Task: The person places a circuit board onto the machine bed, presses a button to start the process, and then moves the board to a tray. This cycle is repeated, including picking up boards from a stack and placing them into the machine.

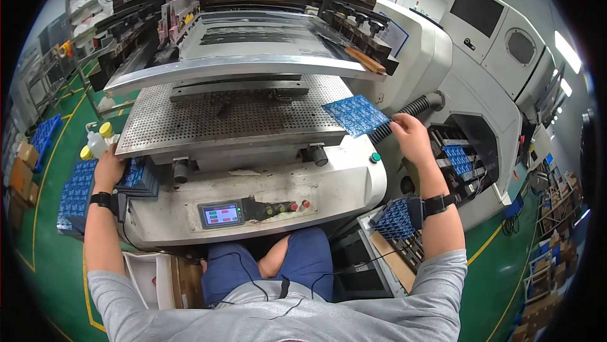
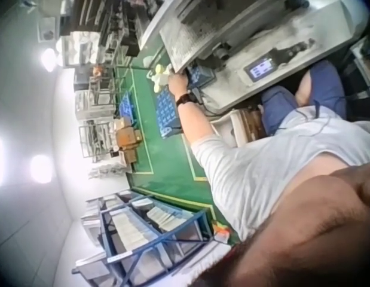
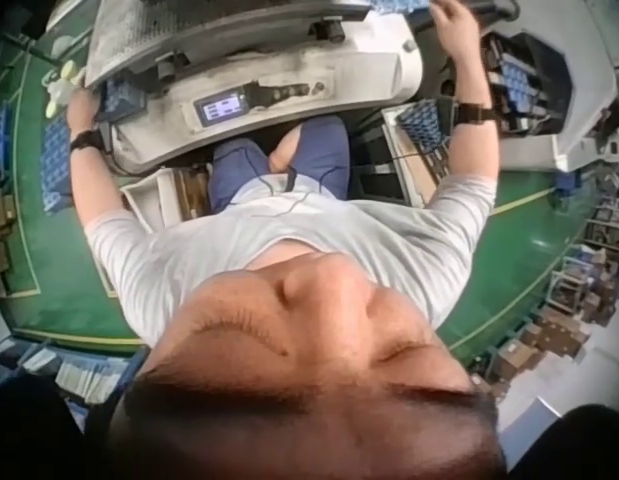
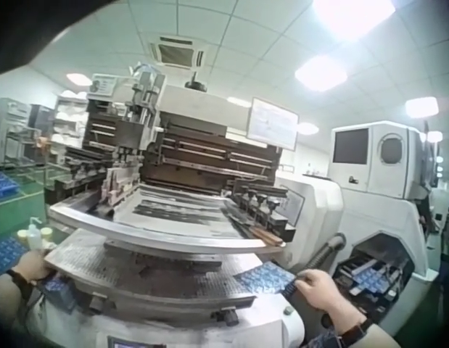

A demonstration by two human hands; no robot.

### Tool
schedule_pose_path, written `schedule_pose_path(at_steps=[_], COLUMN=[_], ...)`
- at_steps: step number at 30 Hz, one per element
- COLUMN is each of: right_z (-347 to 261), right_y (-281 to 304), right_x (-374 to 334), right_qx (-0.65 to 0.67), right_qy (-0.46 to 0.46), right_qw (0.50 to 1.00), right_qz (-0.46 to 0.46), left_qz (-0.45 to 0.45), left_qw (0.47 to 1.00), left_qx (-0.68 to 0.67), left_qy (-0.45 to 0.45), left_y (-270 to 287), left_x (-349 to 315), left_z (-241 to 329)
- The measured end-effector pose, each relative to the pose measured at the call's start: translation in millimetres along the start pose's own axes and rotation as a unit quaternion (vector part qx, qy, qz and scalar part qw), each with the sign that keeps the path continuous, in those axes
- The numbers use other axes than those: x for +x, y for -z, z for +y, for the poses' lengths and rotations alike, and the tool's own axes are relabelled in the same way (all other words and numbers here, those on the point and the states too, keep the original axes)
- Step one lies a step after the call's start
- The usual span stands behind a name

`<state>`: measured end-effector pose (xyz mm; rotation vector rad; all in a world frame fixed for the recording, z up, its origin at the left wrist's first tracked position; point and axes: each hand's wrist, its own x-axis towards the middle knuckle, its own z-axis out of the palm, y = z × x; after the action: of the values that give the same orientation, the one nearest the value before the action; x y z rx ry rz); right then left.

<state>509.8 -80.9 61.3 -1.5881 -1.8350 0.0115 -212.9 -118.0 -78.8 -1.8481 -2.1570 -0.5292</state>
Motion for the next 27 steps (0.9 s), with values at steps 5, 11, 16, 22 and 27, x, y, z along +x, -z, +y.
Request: schedule_pose_path(at_steps=[5, 11, 16, 22, 27], right_z=[-81.5, -132.2, -161.2, -157.1, -155.7], right_y=[-60.6, -128.8, -187.8, -222.0, -214.3], right_x=[14.4, 31.3, 44.7, 53.2, 52.5], right_qx=[-0.051, -0.053, -0.058, -0.051, -0.062], right_qy=[0.195, 0.285, 0.373, 0.331, 0.247], right_qw=[0.979, 0.957, 0.925, 0.938, 0.965], right_qz=[0.030, 0.005, 0.036, 0.083, 0.069], left_qz=[-0.036, -0.083, 0.051, 0.164, 0.120], left_qw=[0.984, 0.972, 0.989, 0.909, 0.939], left_qx=[-0.002, -0.130, -0.122, -0.373, -0.269], left_qy=[0.177, 0.176, 0.062, 0.089, 0.178], left_y=[42.0, 62.1, 116.2, 85.5, 31.7], left_x=[-36.3, -6.7, -4.5, -56.0, -75.8], left_z=[-24.2, -55.7, -38.3, 11.8, 8.9])
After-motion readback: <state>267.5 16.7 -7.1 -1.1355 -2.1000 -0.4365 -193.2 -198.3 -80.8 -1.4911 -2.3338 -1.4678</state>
